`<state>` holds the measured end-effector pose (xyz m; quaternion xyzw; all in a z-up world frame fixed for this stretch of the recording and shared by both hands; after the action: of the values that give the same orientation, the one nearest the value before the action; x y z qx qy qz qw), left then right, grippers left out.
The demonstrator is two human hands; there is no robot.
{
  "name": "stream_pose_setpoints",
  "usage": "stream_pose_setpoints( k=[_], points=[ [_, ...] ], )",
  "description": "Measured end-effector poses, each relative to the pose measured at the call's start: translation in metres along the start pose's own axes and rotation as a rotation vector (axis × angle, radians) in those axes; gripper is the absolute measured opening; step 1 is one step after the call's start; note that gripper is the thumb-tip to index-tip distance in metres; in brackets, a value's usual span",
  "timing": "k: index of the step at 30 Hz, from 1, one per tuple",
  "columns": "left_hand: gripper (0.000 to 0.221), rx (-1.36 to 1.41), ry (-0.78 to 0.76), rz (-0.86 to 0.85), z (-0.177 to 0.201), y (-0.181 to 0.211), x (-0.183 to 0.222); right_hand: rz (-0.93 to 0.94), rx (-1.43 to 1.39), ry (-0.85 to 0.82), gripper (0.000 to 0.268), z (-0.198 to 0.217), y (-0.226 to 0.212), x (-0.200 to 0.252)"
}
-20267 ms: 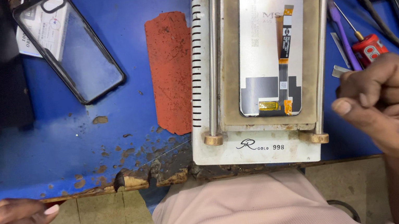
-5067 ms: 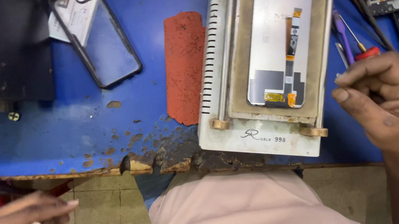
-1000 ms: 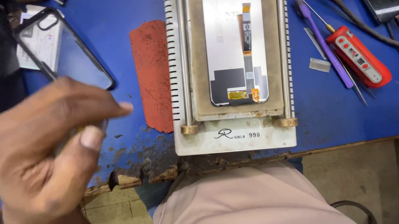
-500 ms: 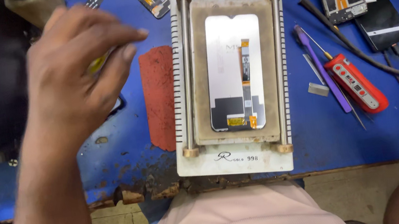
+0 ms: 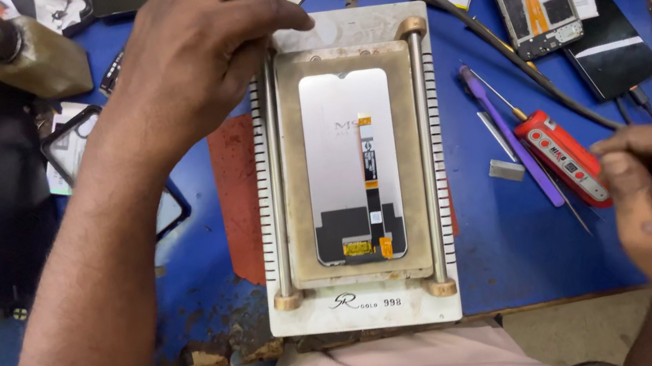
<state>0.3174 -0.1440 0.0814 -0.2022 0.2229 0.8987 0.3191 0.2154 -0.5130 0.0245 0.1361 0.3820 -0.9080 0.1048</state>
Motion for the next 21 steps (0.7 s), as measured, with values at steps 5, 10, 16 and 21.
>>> stream_pose_setpoints(
  k=[5, 10, 16, 21],
  points=[
    [0.028, 0.01, -0.035, 0.029, -0.008, -0.006, -0.001, 0.011, 0.011, -0.042, 0.008, 0.001, -0.01, 0.005],
    [0.029, -0.027, -0.013, 0.01, -0.009, -0.009, 0.002, -0.132, -0.074, -0.035, 0.014, -0.002, -0.006, 0.009],
    [0.027, -0.045, -0.02, 0.016, -0.013, -0.012, 0.001, -0.054, -0.134, -0.066, 0.015, -0.006, -0.012, 0.005],
    [0.025, -0.064, -0.023, 0.025, -0.016, -0.015, 0.003, -0.036, -0.05, -0.1, 0.015, -0.007, -0.021, 0.0]
  ],
)
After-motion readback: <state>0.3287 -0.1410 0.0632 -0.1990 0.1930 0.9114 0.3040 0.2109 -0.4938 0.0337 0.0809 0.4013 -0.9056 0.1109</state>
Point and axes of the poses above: each hand's wrist, its own x-axis away from the middle knuckle, its own z-axis out of the back of the hand, y = z × x, the point moved 6 cm from there along -x, towards the middle knuckle, and after that the axes turned 7 degrees about z, right-handed, at the moved point
